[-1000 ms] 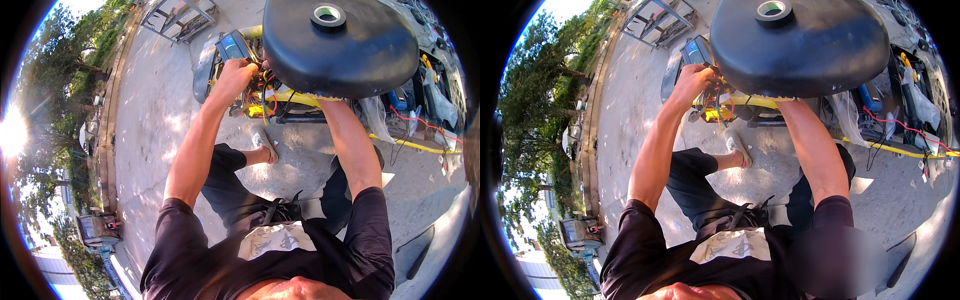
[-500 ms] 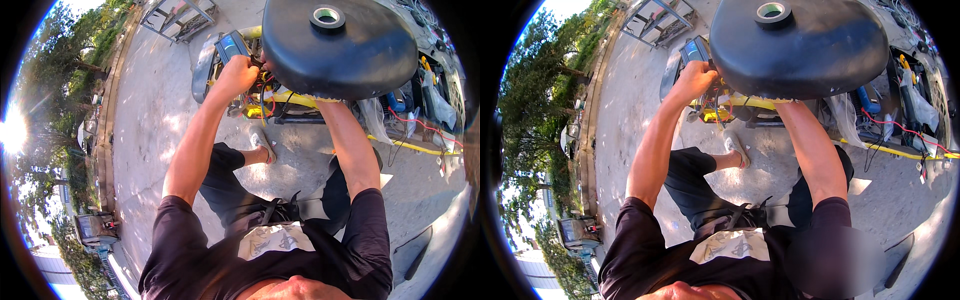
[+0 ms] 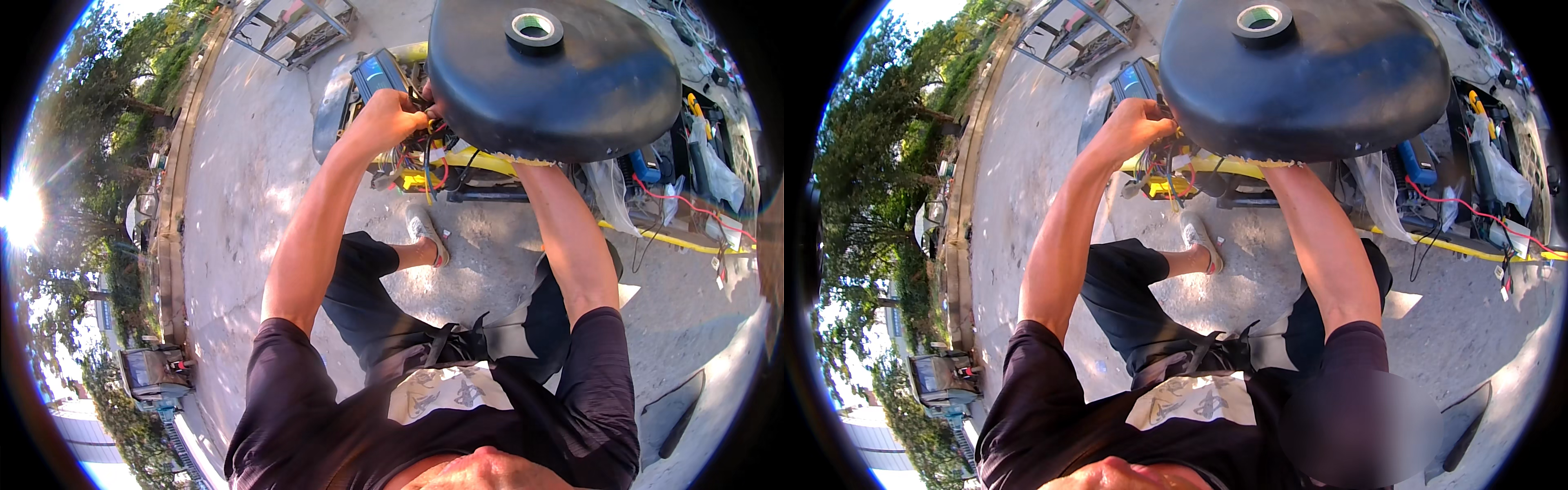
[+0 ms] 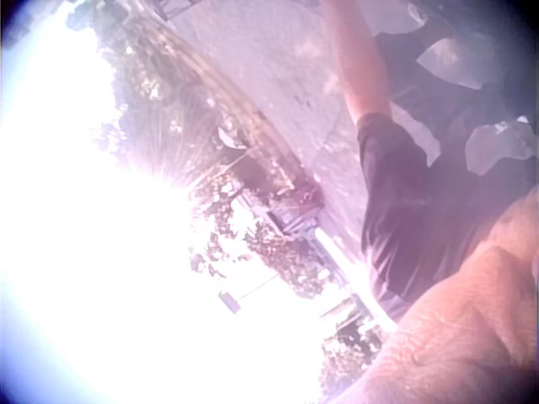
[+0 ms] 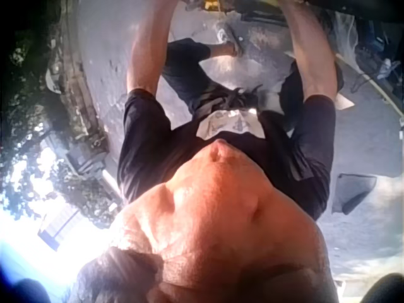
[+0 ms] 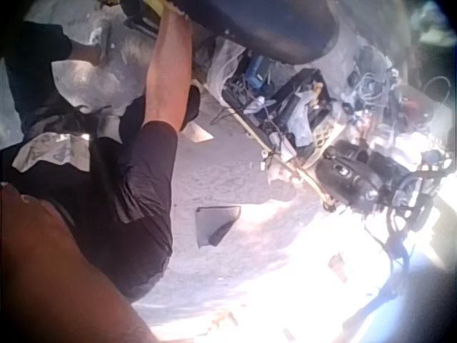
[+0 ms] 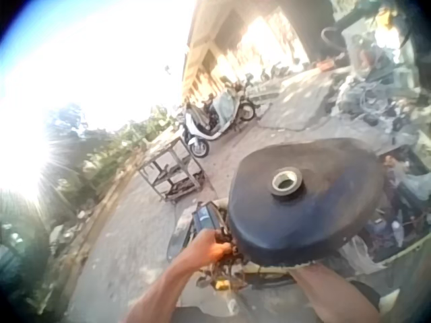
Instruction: The person sits on the ground and repairs the wiring of a yellow motor scooter. They strip wire ends, twist them together, and wrap the connections with electrical tape.
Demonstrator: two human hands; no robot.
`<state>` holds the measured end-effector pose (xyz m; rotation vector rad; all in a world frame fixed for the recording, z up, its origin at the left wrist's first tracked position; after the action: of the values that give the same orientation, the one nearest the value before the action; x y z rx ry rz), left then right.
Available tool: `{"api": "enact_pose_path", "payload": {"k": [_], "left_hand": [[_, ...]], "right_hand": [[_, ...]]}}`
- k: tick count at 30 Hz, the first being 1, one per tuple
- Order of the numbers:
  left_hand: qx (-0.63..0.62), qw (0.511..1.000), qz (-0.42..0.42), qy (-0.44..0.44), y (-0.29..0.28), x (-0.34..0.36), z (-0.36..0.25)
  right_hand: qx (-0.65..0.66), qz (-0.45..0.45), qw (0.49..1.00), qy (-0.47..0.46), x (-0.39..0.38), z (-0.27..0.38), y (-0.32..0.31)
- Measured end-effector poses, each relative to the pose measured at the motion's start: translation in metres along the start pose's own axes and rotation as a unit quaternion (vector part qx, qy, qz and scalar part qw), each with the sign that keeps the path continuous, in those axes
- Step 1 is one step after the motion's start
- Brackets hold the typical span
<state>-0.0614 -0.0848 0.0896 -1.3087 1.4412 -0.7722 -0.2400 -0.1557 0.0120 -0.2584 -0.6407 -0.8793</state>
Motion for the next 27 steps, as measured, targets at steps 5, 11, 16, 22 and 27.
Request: {"api": "enact_pose_path", "payload": {"k": [5, 11, 16, 22, 27], "left_hand": [[-0.002, 0.999, -0.020, 0.029, 0.003, 0.003, 0.009], [0.123, 0.977, -0.100, 0.142, 0.008, -0.011, 0.010], [0.163, 0.952, -0.163, 0.199, 0.014, -0.022, 0.008], [-0.067, 0.990, -0.106, 0.066, 0.016, -0.005, 0.022], [-0.027, 0.994, -0.107, -0.016, 0.011, 0.005, 0.008]], "right_hand": [[0.004, -0.001, 1.000, 0.003, 0.002, 0.000, -0.001], [0.010, -0.001, 1.000, 0.009, 0.005, -0.004, -0.007], [0.010, -0.001, 1.000, 0.011, 0.005, -0.004, -0.008], [0.008, 0.009, 1.000, 0.017, 0.007, -0.005, -0.003], [0.005, 0.014, 1.000, 0.023, 0.010, -0.004, -0.002]]}}
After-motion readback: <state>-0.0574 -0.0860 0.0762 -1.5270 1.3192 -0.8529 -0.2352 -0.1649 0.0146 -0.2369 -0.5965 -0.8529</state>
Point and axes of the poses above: each hand's wrist, its own x-axis towards the middle knuckle, its own y-axis out of the palm, z = x × y, the point moved 1 cm from there along x, towards the middle knuckle, and after that the axes turned 14 degrees about x, right-handed, at the moved point
